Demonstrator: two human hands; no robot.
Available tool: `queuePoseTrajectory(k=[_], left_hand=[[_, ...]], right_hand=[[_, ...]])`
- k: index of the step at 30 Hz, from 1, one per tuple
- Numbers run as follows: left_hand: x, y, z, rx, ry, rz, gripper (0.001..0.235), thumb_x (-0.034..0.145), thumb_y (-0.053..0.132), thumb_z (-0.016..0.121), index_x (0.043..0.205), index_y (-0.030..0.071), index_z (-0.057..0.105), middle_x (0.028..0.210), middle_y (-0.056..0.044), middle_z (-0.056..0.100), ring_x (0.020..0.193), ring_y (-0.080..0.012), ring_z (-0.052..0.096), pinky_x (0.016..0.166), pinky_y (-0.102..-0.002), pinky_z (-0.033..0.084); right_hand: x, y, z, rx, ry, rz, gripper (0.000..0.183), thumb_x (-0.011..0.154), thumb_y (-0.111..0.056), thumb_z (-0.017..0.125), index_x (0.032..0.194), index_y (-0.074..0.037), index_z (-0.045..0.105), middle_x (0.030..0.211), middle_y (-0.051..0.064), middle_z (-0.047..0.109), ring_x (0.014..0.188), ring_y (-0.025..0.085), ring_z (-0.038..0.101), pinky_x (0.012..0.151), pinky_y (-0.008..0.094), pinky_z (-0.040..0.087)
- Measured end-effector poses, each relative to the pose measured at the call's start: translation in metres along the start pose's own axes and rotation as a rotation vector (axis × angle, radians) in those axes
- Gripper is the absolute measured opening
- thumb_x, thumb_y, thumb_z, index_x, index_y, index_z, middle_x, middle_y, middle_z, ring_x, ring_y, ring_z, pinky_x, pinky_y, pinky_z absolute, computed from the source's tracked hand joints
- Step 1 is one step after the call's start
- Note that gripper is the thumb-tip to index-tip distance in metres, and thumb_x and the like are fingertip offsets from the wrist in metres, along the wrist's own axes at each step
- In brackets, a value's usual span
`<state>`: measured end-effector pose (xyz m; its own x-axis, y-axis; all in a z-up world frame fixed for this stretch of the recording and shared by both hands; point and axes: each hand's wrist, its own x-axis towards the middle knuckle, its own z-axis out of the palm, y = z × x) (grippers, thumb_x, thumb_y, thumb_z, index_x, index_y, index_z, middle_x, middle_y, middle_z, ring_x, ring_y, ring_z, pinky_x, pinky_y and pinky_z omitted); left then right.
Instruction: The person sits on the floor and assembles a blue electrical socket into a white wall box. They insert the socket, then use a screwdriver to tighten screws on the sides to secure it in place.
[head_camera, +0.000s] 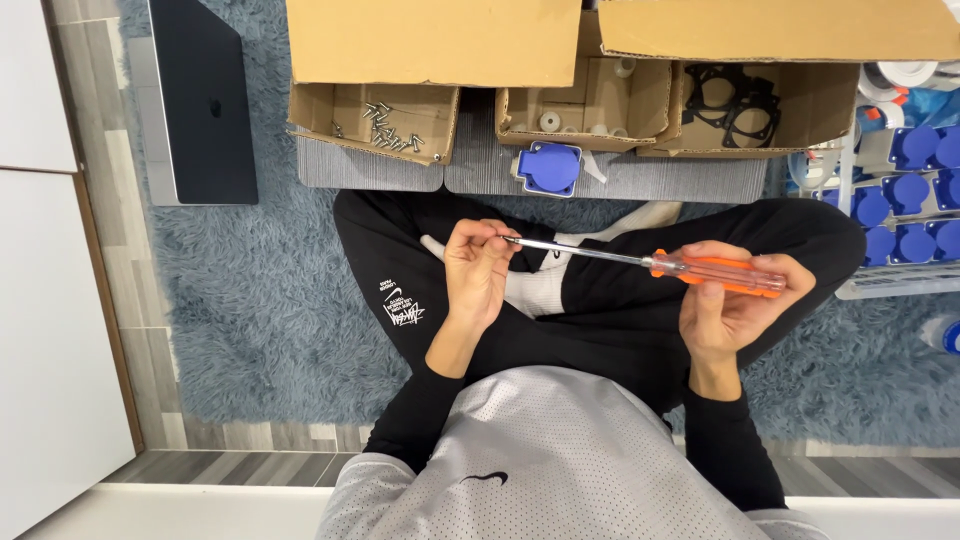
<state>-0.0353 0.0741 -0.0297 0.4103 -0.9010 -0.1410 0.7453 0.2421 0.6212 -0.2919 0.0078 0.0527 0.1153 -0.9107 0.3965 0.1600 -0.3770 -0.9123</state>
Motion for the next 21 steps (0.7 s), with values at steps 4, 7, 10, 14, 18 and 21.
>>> queuePoseTrajectory(k=[4,7,10,14,18,21], left_hand=[[-0.001,0.001,-0.003,0.089,-0.053,0.022,0.015,0.097,-0.001,0.082,0.102,0.008,0.071,0.103,-0.013,0.076,0.098,-0.0230,0.077,0.093,-0.033,0.069],[0.001,0.010,0.008,0.277,-0.099,0.101,0.021,0.091,-0.004,0.085,0.097,0.011,0.071,0.096,-0.009,0.076,0.095,-0.0238,0.077,0.088,-0.032,0.066],[0.005,0.023,0.026,0.422,-0.266,0.184,0.025,0.086,-0.009,0.088,0.098,0.007,0.073,0.099,-0.012,0.076,0.099,-0.0258,0.078,0.096,-0.035,0.068],[0.023,0.043,0.057,0.653,-0.442,0.396,0.025,0.087,0.003,0.092,0.104,0.006,0.073,0.105,-0.011,0.078,0.109,-0.0310,0.077,0.107,-0.042,0.064],[0.042,0.042,0.065,1.143,-0.301,0.735,0.030,0.103,0.029,0.081,0.122,0.008,0.070,0.129,-0.012,0.068,0.122,-0.0307,0.067,0.111,-0.043,0.055],[0.050,0.030,0.064,1.327,-0.215,0.773,0.052,0.099,0.039,0.087,0.137,0.012,0.064,0.141,-0.012,0.060,0.132,-0.0308,0.062,0.117,-0.045,0.052]], right_hand=[[0.007,0.001,-0.007,0.082,0.014,0.093,0.044,0.113,-0.023,0.065,0.140,-0.022,0.030,0.118,0.028,0.063,0.110,0.041,0.069,0.119,0.067,0.061],[0.018,-0.010,-0.007,0.099,0.028,0.120,0.052,0.111,-0.025,0.066,0.147,-0.023,0.029,0.113,0.033,0.059,0.106,0.038,0.064,0.105,0.065,0.065],[0.048,-0.006,-0.024,0.068,-0.075,-0.099,0.063,0.115,0.007,0.058,0.164,-0.021,0.030,0.109,0.037,0.065,0.089,0.050,0.072,0.084,0.064,0.071],[0.097,-0.056,0.000,-0.070,-0.205,-0.171,0.063,0.114,-0.003,0.059,0.164,-0.026,0.028,0.106,0.037,0.063,0.082,0.048,0.071,0.078,0.060,0.069],[0.132,-0.072,0.019,-0.136,-0.325,-0.368,0.067,0.116,0.008,0.059,0.169,-0.021,0.032,0.158,0.016,0.039,0.100,0.056,0.070,0.090,0.067,0.070],[0.149,-0.071,0.028,-0.170,-0.353,-0.406,0.070,0.119,0.015,0.062,0.171,-0.019,0.031,0.145,0.026,0.048,0.106,0.059,0.071,0.098,0.067,0.069]])
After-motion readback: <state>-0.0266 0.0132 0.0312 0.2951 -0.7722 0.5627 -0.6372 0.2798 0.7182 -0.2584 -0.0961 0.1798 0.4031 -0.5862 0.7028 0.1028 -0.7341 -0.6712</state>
